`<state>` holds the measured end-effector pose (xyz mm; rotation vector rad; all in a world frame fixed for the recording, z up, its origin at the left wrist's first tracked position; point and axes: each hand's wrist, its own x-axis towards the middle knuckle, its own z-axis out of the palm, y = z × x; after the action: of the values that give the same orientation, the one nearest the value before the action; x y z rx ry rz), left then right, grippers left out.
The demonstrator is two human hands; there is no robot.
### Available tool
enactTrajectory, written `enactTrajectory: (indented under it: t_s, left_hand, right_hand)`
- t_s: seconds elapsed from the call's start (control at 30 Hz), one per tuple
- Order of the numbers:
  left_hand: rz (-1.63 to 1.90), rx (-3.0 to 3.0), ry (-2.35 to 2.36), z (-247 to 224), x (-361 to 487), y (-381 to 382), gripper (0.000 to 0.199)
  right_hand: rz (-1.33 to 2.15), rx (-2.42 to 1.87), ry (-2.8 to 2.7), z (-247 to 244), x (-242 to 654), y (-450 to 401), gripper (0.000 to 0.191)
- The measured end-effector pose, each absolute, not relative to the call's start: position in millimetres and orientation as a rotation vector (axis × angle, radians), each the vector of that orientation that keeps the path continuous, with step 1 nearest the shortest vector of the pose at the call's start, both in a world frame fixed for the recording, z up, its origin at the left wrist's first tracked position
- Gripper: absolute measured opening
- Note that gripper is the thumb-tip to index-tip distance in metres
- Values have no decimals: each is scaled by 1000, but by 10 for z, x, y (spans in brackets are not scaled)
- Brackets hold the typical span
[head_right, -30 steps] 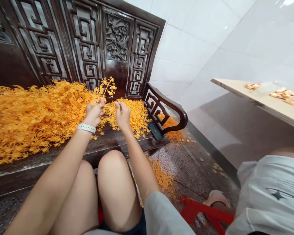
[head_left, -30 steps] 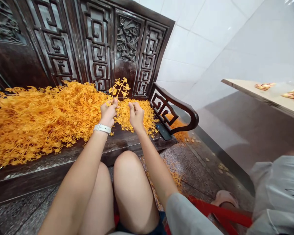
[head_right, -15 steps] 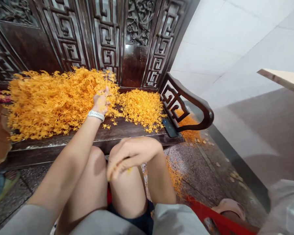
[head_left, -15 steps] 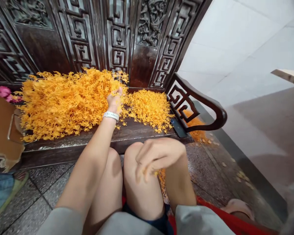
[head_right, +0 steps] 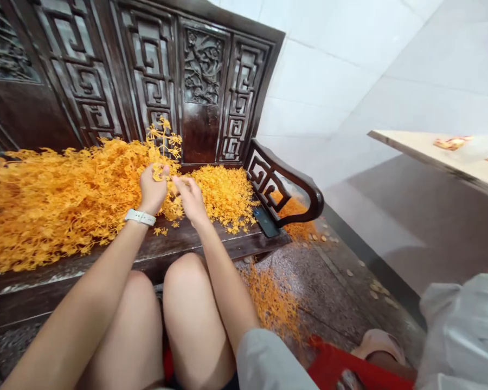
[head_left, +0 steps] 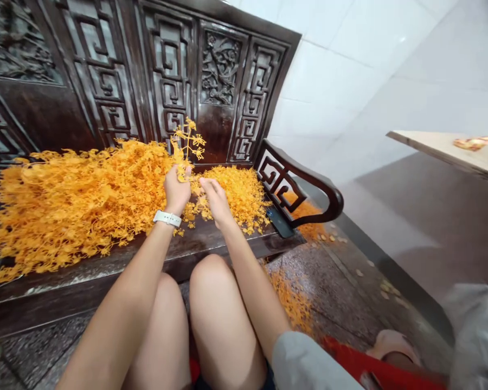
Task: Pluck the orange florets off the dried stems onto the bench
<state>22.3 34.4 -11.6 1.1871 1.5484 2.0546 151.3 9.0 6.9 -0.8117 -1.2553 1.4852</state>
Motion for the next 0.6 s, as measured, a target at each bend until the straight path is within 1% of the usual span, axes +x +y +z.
enactTrajectory:
  t_s: [0.07,0.13,0.27,0.33,0.4,0.5,0.6]
  left_hand:
    - [2004,1355,1610,-110,250,335,22]
    - [1992,1369,1557,-86,290,328,23]
    - [2052,1007,1303,7,391,326,26]
    - [2019,800,1252,77,431,307,32]
    - [1977,727,1220,154,456,269,38]
    - [1930,826,1156,240,470,215,48]
    - [1931,896,1177,240,456,221,55]
  right_hand:
    - [1418,-805,-1323,-6,1514,67,41]
    - [1381,-800,-1332,-80,1539,90,41]
    - [1358,-768,-1245,-168,1617,146,34]
    - [1394,-769,-1178,-166,1644,146,28]
    - [1465,-773,-1099,-141,1664,126,23]
    - [1647,-729,-1035,-104,1688,88,30]
    - [1694,-677,-1013,-127,1694,87,27]
